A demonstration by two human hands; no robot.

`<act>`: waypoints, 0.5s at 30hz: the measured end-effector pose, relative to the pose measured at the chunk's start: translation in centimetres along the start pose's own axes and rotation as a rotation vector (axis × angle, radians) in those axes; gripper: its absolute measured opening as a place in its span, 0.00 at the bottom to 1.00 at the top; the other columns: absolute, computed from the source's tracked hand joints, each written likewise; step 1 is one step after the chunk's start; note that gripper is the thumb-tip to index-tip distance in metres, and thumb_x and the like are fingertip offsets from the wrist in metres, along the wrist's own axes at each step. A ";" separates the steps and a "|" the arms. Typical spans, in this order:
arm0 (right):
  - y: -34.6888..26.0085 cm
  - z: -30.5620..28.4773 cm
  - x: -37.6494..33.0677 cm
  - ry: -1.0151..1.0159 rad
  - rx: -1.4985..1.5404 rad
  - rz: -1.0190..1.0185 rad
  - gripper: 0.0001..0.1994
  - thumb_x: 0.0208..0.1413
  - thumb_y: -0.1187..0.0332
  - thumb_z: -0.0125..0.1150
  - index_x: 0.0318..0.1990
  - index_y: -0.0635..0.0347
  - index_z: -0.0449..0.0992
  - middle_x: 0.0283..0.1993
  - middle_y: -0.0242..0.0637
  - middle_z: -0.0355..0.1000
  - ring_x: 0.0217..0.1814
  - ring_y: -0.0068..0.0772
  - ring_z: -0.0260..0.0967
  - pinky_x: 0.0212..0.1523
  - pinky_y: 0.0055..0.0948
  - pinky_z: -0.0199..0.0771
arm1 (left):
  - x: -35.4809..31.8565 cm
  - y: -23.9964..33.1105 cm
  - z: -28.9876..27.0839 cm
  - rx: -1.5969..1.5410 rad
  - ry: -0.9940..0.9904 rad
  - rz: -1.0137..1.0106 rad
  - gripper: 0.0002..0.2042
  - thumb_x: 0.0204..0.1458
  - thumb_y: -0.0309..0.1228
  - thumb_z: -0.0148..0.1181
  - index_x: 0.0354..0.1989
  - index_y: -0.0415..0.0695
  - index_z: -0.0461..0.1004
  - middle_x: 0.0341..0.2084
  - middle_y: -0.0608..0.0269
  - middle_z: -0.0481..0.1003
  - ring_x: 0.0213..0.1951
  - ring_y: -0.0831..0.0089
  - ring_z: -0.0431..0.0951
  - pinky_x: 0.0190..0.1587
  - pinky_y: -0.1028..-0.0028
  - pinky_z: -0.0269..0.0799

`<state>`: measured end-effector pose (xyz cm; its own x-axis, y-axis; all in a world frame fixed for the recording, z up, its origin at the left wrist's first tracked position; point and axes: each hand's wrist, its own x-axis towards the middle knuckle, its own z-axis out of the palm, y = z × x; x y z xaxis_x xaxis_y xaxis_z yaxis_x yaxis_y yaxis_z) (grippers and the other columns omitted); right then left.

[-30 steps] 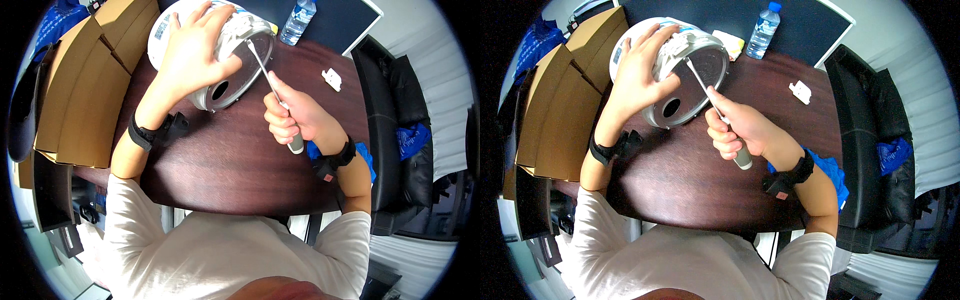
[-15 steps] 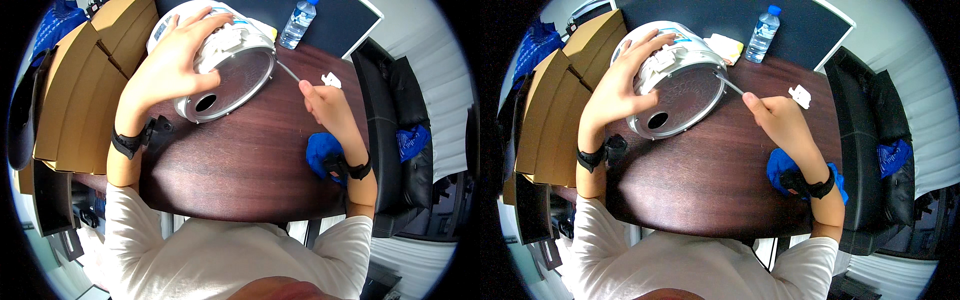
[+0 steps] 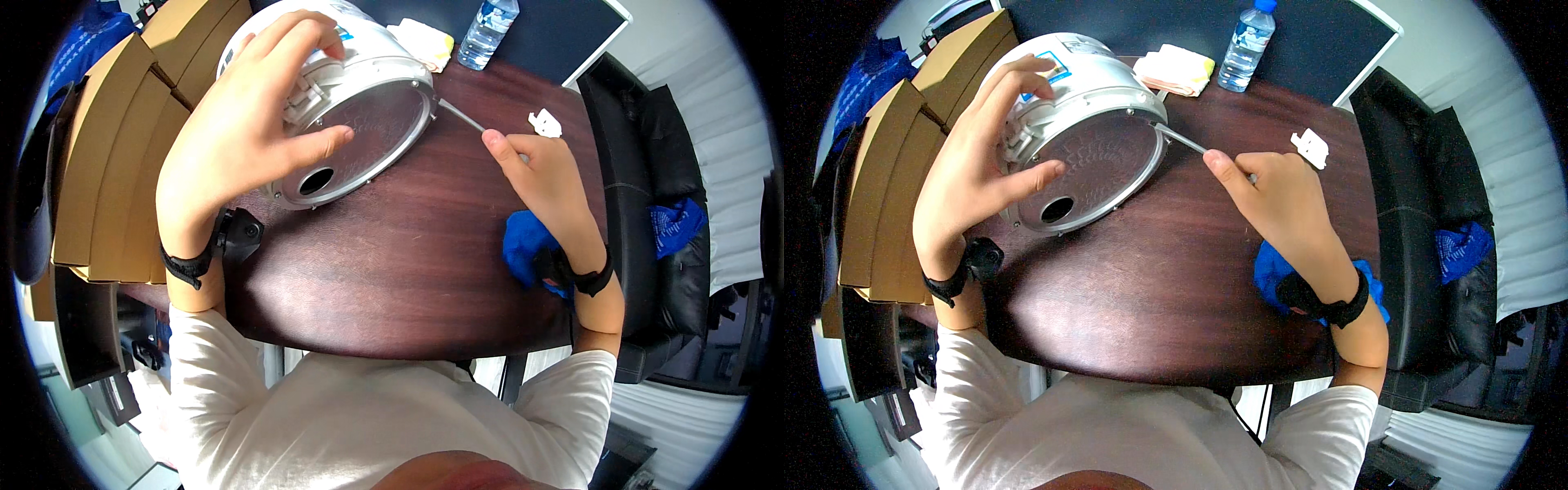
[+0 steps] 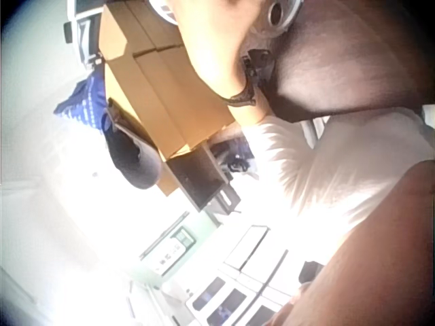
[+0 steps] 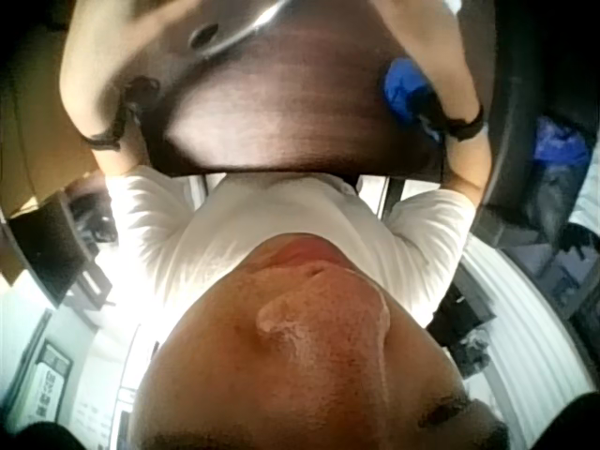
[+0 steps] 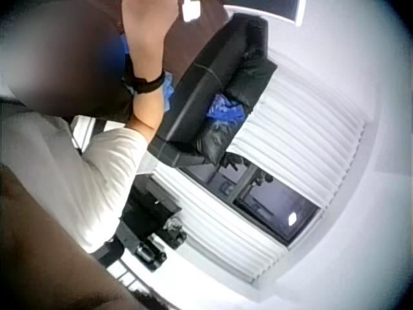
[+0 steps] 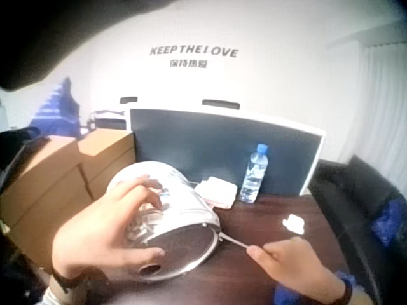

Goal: The person assembles a white cylindrical appliance by inserting small screws into the bottom rim and tightening them with a screwdriver. The person rotates the device to access different screw holes and continues fastening until the base is secured.

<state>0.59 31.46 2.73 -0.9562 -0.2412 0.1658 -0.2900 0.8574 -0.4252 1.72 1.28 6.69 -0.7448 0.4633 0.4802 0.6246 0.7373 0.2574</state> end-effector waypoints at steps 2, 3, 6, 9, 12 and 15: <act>-0.5 0.0 -0.3 -0.004 0.019 -0.020 0.30 0.61 0.45 0.52 0.17 0.64 0.72 0.12 0.44 0.61 0.13 0.39 0.61 0.20 0.36 0.58 | 0.1 0.0 0.3 0.041 0.011 0.063 0.28 0.39 0.27 0.66 0.53 0.40 0.69 0.60 0.49 0.65 0.66 0.52 0.59 0.67 0.60 0.54; -0.7 0.0 -0.4 -0.011 0.018 -0.022 0.30 0.61 0.45 0.51 0.17 0.64 0.72 0.12 0.44 0.61 0.13 0.39 0.61 0.20 0.36 0.58 | 0.4 0.0 0.4 0.046 -0.003 0.092 0.28 0.40 0.27 0.66 0.55 0.40 0.69 0.60 0.49 0.65 0.66 0.52 0.59 0.67 0.59 0.53; -0.9 0.1 -0.4 -0.019 0.012 -0.037 0.30 0.61 0.45 0.52 0.16 0.63 0.72 0.12 0.44 0.62 0.14 0.40 0.62 0.20 0.37 0.58 | 0.8 0.2 0.3 0.057 -0.049 0.119 0.29 0.42 0.26 0.64 0.57 0.40 0.69 0.62 0.48 0.65 0.67 0.52 0.59 0.68 0.59 0.51; -0.9 0.2 -0.3 -0.006 0.010 -0.047 0.30 0.61 0.45 0.52 0.17 0.64 0.72 0.12 0.44 0.62 0.14 0.42 0.63 0.20 0.37 0.58 | 0.2 -0.2 0.0 0.058 -0.049 0.111 0.28 0.42 0.25 0.64 0.57 0.40 0.69 0.62 0.47 0.65 0.67 0.51 0.59 0.68 0.58 0.52; -0.9 0.3 -0.3 -0.007 0.053 -0.019 0.29 0.61 0.45 0.52 0.17 0.63 0.73 0.12 0.44 0.62 0.15 0.43 0.63 0.20 0.37 0.59 | -0.7 -0.2 -0.8 -0.019 -0.058 0.054 0.28 0.41 0.23 0.65 0.56 0.38 0.69 0.61 0.47 0.65 0.67 0.52 0.59 0.66 0.59 0.55; -1.2 0.5 -0.5 -0.017 0.113 0.010 0.29 0.60 0.46 0.53 0.17 0.63 0.73 0.12 0.45 0.62 0.15 0.43 0.63 0.20 0.37 0.59 | -1.3 0.2 -1.8 -0.135 -0.075 -0.062 0.29 0.37 0.21 0.68 0.53 0.36 0.69 0.59 0.49 0.67 0.63 0.55 0.65 0.62 0.63 0.62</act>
<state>1.42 30.30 2.75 -0.9592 -0.2415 0.1469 -0.2826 0.8031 -0.5245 3.30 -0.07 7.65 -0.7951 0.4580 0.3976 0.5990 0.6954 0.3970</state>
